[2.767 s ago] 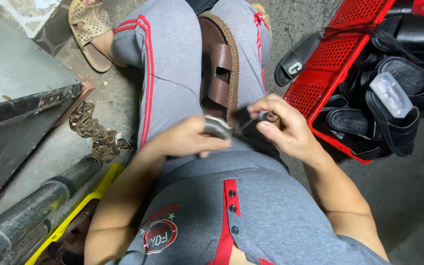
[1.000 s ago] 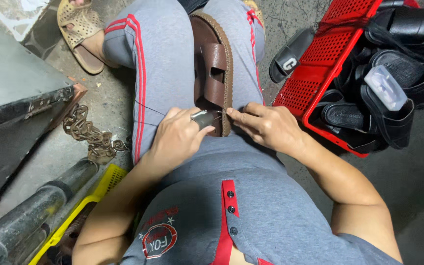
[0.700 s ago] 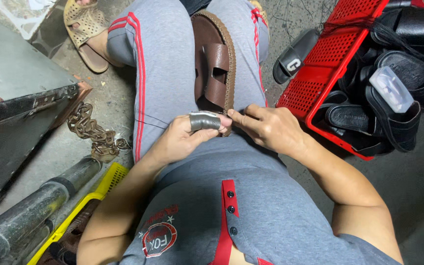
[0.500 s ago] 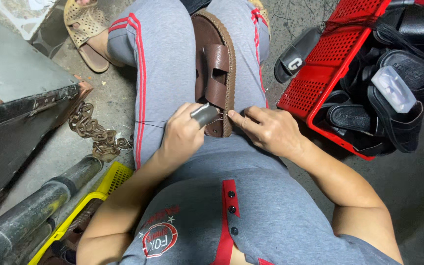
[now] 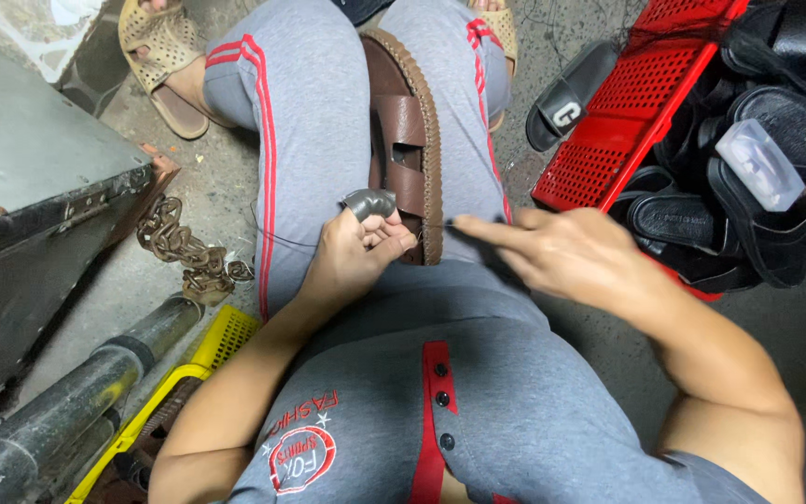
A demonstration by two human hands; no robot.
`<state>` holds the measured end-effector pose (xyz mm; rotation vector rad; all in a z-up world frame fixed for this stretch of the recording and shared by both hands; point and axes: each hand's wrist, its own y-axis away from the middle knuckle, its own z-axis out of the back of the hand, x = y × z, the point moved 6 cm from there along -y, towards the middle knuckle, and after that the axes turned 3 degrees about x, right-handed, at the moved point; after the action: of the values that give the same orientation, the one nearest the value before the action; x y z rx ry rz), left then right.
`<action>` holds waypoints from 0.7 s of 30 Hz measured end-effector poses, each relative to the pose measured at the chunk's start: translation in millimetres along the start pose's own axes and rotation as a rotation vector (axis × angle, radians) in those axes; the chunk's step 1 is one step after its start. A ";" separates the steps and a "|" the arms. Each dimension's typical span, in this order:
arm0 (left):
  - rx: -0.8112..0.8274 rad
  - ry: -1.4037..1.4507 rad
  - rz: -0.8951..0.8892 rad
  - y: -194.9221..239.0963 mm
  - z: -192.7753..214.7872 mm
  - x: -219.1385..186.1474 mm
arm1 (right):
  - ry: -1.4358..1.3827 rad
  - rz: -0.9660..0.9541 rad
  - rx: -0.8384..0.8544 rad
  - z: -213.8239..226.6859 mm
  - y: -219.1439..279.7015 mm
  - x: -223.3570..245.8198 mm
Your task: The person sits on the floor and sews a brown leather sandal using a needle and thread. They repeatedly push the needle through the sandal strap and pull the thread to secure the stitching.
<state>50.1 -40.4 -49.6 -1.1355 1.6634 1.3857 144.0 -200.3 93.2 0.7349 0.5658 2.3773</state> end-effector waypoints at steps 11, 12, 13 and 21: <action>-0.253 -0.532 -0.521 11.3 8.9 -47.0 | -0.296 0.089 -0.085 -20.7 16.7 -18.7; -0.233 -0.535 -0.541 12.9 7.4 -53.5 | -0.410 0.136 -0.129 -27.5 16.5 -19.7; -0.234 -0.535 -0.549 13.3 7.5 -51.2 | -0.404 0.136 -0.133 -33.8 18.4 -28.5; -0.218 -0.735 -0.640 23.7 1.5 -55.4 | 0.036 0.180 -0.482 -39.1 20.5 -36.9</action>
<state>49.6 -26.9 9.2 -0.9736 0.5725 1.3293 136.8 -247.4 60.9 0.5415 -0.0717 2.5509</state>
